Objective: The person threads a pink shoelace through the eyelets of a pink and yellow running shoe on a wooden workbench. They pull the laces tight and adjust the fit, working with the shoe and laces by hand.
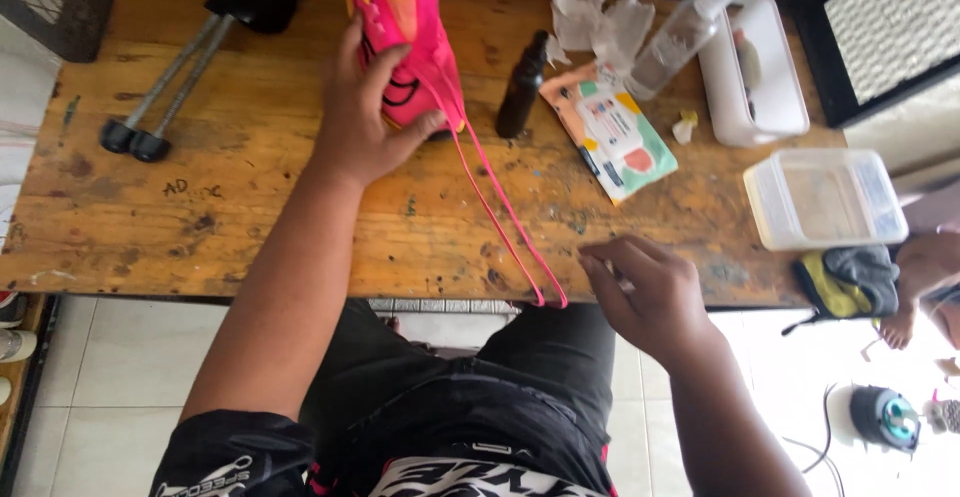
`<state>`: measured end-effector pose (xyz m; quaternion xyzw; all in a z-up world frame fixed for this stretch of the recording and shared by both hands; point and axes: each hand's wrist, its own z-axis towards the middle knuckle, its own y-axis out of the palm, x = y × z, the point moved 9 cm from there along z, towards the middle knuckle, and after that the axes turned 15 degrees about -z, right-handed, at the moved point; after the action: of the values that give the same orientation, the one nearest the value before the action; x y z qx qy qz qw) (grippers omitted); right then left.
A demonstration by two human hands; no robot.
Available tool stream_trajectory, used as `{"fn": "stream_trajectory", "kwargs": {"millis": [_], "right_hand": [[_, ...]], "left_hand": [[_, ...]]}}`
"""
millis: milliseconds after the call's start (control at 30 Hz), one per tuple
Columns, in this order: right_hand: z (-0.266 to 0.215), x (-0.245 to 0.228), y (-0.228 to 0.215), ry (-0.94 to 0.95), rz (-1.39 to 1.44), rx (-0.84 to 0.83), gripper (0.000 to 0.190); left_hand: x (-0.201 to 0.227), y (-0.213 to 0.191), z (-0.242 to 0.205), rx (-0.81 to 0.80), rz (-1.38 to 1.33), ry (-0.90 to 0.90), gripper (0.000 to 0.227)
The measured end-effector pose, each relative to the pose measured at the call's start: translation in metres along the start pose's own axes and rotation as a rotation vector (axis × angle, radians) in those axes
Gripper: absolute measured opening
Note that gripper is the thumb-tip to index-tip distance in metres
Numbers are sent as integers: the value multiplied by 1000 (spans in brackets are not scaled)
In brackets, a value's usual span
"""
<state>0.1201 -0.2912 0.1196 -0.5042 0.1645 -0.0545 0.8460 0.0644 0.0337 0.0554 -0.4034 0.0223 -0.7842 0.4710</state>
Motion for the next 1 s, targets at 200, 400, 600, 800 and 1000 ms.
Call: {"fn": "stream_trajectory", "kwargs": {"millis": [200, 400, 600, 800, 1000], "right_hand": [[106, -43, 10, -362, -291, 174, 10], [194, -44, 74, -525, -456, 163, 9], [231, -50, 129, -483, -467, 60, 6], [247, -42, 174, -412, -719, -103, 7], [247, -42, 176, -446, -762, -47, 14]], "left_hand": [[-1, -2, 3, -9, -33, -32, 83], [-4, -4, 7, -59, -46, -116, 83], [-17, -3, 5, 37, -20, -43, 82], [-17, -4, 7, -47, -43, -192, 83], [-20, -3, 6, -76, -73, -263, 86]]}}
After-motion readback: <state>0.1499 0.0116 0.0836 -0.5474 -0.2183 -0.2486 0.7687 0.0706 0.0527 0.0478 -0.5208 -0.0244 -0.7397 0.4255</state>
